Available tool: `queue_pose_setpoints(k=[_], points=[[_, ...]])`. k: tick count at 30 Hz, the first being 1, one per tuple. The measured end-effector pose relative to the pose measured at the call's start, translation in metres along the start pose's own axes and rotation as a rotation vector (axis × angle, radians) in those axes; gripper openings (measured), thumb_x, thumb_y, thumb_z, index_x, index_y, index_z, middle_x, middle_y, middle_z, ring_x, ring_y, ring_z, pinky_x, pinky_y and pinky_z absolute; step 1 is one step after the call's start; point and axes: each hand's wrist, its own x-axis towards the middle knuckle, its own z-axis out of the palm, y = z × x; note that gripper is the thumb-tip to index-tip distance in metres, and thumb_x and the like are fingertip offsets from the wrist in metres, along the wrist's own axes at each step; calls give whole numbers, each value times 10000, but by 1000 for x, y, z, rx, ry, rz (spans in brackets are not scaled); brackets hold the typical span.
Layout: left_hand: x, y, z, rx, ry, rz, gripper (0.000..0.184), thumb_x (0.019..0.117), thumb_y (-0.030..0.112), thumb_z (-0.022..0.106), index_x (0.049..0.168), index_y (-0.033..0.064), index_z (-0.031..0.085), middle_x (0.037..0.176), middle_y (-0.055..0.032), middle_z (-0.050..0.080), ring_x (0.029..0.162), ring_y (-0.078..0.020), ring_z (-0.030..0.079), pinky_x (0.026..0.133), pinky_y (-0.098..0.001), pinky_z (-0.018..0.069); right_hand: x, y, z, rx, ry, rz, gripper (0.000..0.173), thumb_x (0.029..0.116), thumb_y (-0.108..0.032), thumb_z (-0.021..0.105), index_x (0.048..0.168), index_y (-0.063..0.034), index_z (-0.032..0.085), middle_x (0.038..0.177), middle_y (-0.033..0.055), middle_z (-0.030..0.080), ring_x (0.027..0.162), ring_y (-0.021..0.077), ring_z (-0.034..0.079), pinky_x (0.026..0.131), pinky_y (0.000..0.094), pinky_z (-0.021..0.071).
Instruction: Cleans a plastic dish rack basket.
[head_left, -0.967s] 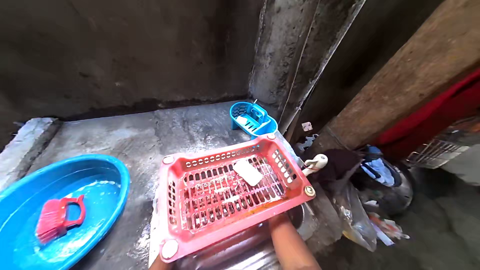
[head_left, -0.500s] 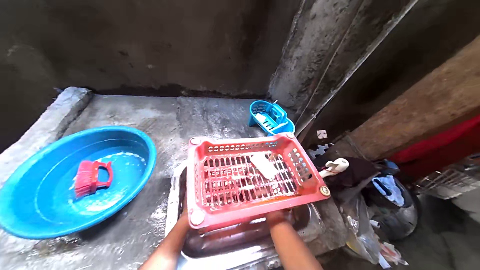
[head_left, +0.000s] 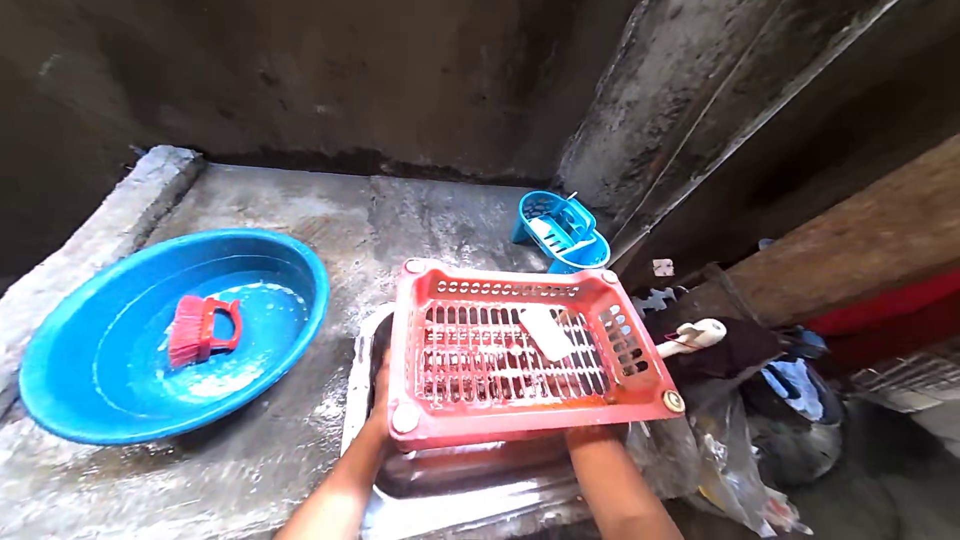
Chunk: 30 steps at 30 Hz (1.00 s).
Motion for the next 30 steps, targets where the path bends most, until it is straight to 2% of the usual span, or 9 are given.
queue_pose_setpoints(k=[4,10,13,17,22,24,26,28,30], points=[[10,-12,-1,-137,5,199,450,1107,139,279,1485,-77,394,1449,-258,502,1328,-233,520,1120,-359,427,-9,-60,-54,-417,-339,77,540,1089,-174,443,1572,36,324,1648,236,299,1553,329,256,1270,451,168],[18,-13,1,-162,31,187,442,1116,186,300,1485,-25,421,1436,-203,535,1302,-194,539,1093,-355,451,15,-13,-23,-62,23,43,466,1039,-88,527,1449,120,456,1504,285,480,1451,332,423,1222,406,301],[21,-13,2,-182,52,179,458,1123,207,292,1497,-28,409,1457,-217,516,1318,-223,532,1100,-380,446,-5,-50,-35,-423,-245,50,517,1076,-178,487,1516,79,401,1581,294,383,1518,403,306,1245,527,197],[12,-3,4,-211,28,43,502,1138,263,192,1499,-4,416,1474,-188,511,1327,-210,524,1105,-369,436,-17,-57,-27,-548,-374,6,494,1087,-206,457,1502,61,439,1554,311,414,1485,448,350,1209,598,246],[9,-27,-13,160,-129,75,588,906,81,621,1422,-114,416,1385,-274,522,1274,-246,529,1079,-360,436,-31,-69,-38,-590,-339,-12,489,1089,-239,440,1487,42,472,1510,299,477,1449,441,410,1178,610,295],[10,-25,-17,168,-130,110,778,797,168,689,1458,-100,378,1419,-246,513,1312,-227,506,1107,-360,415,-41,-48,-55,-461,-263,-42,424,1053,-235,500,1346,53,607,1355,295,606,1330,435,540,1111,594,392],[7,-18,-28,79,-94,256,668,910,210,626,1449,-116,403,1395,-241,551,1287,-208,547,1087,-337,445,-43,-14,-77,-310,-332,-18,349,1037,-216,531,1229,40,673,1216,288,666,1195,442,619,1027,617,451],[-8,13,-36,-58,-25,429,600,1013,201,470,1501,-103,297,1399,-213,522,1231,-148,558,1048,-308,468,-47,26,-105,-176,-377,-1,320,1031,-156,534,1233,54,668,1209,303,658,1176,455,615,1024,640,434],[-42,42,-44,-81,144,574,493,986,119,406,1424,-108,383,1285,-133,585,1091,-73,618,946,-256,532,-44,63,-129,-55,-292,19,331,1015,-104,535,1287,45,652,1236,312,647,1186,454,608,1035,642,428]])
